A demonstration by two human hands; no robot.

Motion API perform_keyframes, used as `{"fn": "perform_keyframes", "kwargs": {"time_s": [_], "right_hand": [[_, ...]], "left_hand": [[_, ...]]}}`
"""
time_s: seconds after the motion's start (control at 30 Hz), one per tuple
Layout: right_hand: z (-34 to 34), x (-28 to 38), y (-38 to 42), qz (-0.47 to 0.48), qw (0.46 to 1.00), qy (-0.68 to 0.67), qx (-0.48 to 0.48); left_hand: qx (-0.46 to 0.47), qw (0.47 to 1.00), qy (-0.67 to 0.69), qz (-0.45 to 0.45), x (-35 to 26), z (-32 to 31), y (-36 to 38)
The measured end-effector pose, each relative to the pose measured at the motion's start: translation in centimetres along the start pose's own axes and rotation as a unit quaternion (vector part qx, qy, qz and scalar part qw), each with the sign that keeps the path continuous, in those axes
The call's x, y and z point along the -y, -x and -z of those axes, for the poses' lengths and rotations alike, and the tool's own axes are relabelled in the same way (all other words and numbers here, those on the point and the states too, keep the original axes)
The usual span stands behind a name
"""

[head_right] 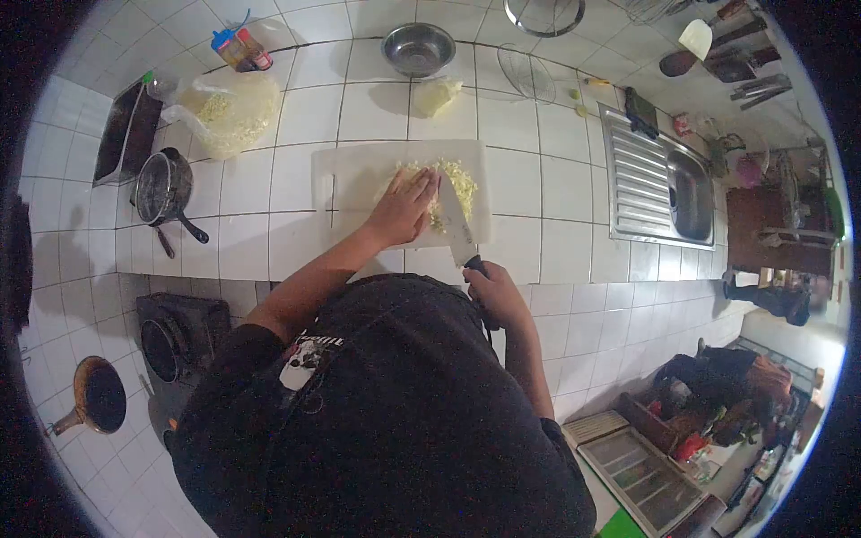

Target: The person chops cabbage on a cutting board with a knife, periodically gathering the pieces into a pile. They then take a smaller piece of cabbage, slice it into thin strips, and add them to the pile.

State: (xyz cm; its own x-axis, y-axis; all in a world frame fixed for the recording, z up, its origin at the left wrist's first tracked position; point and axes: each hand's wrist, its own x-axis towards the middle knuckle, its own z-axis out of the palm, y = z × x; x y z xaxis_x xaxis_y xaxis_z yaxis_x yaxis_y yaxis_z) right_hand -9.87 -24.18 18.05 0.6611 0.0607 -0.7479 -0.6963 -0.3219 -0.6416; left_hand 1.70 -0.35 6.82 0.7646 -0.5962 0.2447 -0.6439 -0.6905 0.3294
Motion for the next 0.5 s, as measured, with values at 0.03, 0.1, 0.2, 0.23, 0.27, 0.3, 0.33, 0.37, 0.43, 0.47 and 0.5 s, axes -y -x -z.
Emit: {"fn": "perform_keyframes", "kwargs": {"time_s": [0.03,0.1,0.2,0.23,0.27,0.3,0.33,0.37,0.43,0.47,0.5], "right_hand": [[0.0,-0.2,0.0,-0.001,1.000,-0.001,0.001],[-0.1,-0.4,0.0,0.029,0.999,-0.024,-0.026],[-0.3,0.9,0.3,0.019,0.999,-0.007,-0.050],[-0.5,0.8,0.1,0.017,0.999,-0.009,-0.051],[-0.6,0.6,-0.2,0.034,0.998,-0.013,-0.047],[-0.7,0.6,-0.4,0.051,0.998,-0.016,-0.043],[-1.0,0.8,-0.5,0.050,0.998,-0.016,-0.043],[-1.3,1.1,-0.5,0.054,0.998,-0.008,-0.043],[-1.6,1.3,-0.9,0.058,0.997,-0.003,-0.044],[-1.7,1.0,-1.3,0.067,0.996,0.019,-0.063],[-1.8,0.9,-1.5,0.076,0.993,0.040,-0.081]], "left_hand": [[0.001,1.000,0.000,0.000,0.1,-0.1,0.2],[-0.060,0.997,0.047,0.024,0.2,-0.2,0.3],[-0.121,0.985,0.115,0.051,0.7,0.2,0.2],[-0.118,0.985,0.116,0.050,0.9,0.5,0.1],[-0.086,0.985,0.118,0.093,1.0,0.8,-0.1],[-0.054,0.982,0.119,0.136,1.1,1.0,-0.2],[-0.054,0.982,0.119,0.136,1.3,1.1,-0.3],[-0.036,0.982,0.108,0.148,1.5,1.3,-0.5],[-0.019,0.982,0.097,0.158,1.8,1.3,-0.5],[-0.079,0.983,0.097,0.132,1.9,1.2,-0.4],[-0.138,0.980,0.097,0.106,1.7,1.5,-0.3]]}}
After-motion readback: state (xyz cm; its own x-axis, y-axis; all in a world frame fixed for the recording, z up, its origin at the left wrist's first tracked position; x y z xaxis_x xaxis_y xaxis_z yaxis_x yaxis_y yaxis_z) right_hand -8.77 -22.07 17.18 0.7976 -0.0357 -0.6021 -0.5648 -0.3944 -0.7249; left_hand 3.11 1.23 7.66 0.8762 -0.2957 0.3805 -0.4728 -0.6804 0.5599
